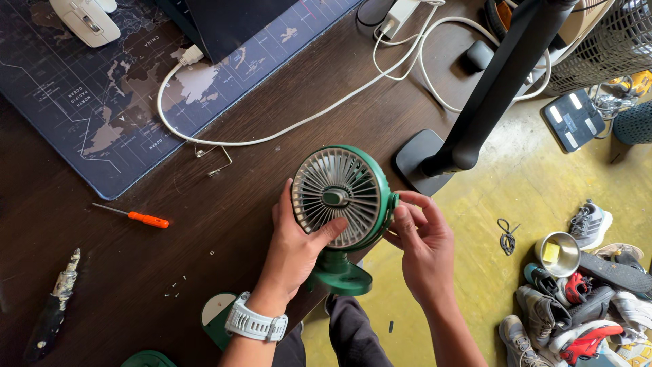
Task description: The person reassembles a green electric fan on a desk. They attach the fan blade to the motor, secure the rear grille with screws using a screwdriver, then attach and tighten the front grille. The fan is left assembled on the desk.
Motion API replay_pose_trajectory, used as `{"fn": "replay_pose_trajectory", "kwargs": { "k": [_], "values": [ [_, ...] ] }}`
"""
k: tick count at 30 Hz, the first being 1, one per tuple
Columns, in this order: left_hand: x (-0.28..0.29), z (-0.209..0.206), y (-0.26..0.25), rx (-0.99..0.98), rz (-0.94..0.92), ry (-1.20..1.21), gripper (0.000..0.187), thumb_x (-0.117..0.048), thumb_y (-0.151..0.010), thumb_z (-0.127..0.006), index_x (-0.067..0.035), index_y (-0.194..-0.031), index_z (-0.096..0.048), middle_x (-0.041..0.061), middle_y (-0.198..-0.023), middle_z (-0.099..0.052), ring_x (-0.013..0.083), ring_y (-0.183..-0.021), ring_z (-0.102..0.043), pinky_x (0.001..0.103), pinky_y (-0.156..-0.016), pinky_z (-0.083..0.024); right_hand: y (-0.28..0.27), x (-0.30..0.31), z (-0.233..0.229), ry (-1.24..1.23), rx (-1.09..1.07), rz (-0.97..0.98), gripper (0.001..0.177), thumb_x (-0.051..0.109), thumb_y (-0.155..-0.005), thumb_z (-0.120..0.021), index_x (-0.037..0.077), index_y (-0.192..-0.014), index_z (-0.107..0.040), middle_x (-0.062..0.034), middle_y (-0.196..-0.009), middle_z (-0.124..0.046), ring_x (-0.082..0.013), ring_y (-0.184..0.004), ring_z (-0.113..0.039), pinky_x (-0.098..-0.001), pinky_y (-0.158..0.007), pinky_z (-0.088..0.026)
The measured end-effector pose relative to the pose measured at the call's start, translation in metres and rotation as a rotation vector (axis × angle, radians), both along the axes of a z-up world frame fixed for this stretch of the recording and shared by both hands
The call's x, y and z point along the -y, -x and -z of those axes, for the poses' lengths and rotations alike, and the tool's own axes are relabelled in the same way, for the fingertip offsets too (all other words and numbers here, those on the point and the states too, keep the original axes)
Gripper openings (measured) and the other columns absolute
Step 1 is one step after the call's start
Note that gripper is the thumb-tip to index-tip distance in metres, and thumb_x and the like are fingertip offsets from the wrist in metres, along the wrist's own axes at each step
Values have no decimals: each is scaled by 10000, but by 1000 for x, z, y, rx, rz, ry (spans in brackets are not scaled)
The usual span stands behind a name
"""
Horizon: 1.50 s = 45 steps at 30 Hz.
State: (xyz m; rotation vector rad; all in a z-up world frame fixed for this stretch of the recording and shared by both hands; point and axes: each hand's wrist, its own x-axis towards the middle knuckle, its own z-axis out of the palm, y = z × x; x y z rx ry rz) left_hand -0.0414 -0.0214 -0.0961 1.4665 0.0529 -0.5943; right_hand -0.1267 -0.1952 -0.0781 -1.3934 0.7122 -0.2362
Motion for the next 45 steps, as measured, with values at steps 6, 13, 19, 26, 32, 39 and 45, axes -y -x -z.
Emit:
{"fn": "replay_pose_trajectory", "kwargs": {
  "k": [6, 13, 19, 26, 32, 39, 45],
  "values": [
    [-11, -16, -7, -114, -4, 325, 1072, -336, -772, -840, -65, -1576, -184, 160, -1427, -545, 254, -1306, -564, 373, -1100, -469, 5, -8, -28, 160, 47, -134, 258, 50, -972, -654, -24, -1218, -628, -128, -1198, -732, -142, -990, -711, -305, -864, -597],
    [-34, -38, -11, 115, 64, 336, 1144, -440, -826, -826, -53, -1610, -89, 169, -1454, -511, 253, -1316, -584, 398, -1126, -498, 24, -12, -74, 595, 201, -417, 305, -9, -832, -780, -5, -1120, -681, -168, -1245, -727, -235, -1224, -700, -330, -988, -565],
    [-41, -59, -16, 161, 169, 391, 1173, -461, -829, -819, -35, -1615, -59, 204, -1453, -505, 297, -1312, -610, 432, -1114, -548, 14, -14, -70, -194, 209, -331, 1089, 345, -650, -983, 54, -1461, -316, -218, -1597, -350, -325, -1485, -417, -468, -1191, -361],
    [-24, -75, -17, 506, 354, 11, 1178, -487, -888, -725, -131, -1733, 15, 303, -1735, -128, 482, -1619, -240, 563, -1294, -288, -7, -17, -57, -227, 159, -432, 1671, 559, -486, -1013, 58, -1683, 39, -151, -1707, -239, -269, -1545, -307, -426, -1269, -235],
    [-30, -91, 2, 494, 615, 55, 1521, -427, -547, -973, -185, -1673, 21, 301, -1742, 163, 581, -1590, 98, 612, -1195, -261, 1, -8, -71, 16, 158, -454, 1664, 542, -475, -991, 31, -1685, 31, -184, -1700, -295, -299, -1592, -315, -444, -1290, -226],
    [-42, -99, 8, 629, 607, 183, 1288, -370, -813, -922, -253, -1732, -28, 279, -1805, 62, 496, -1680, -49, 575, -1302, -308, 15, -2, -84, 130, 174, -414, 1749, 533, -377, -1020, 50, -1660, 66, -201, -1667, -339, -344, -1555, -386, -497, -1282, -309],
    [-45, -100, 11, 668, 533, 140, 1170, -487, -843, -838, -217, -1706, -95, 275, -1807, -100, 469, -1647, -164, 540, -1308, -342, 12, -4, -92, 26, 113, -427, 1780, 550, -362, -1016, 98, -1661, 114, -194, -1663, -345, -328, -1553, -385, -477, -1277, -293]
  ]
}}
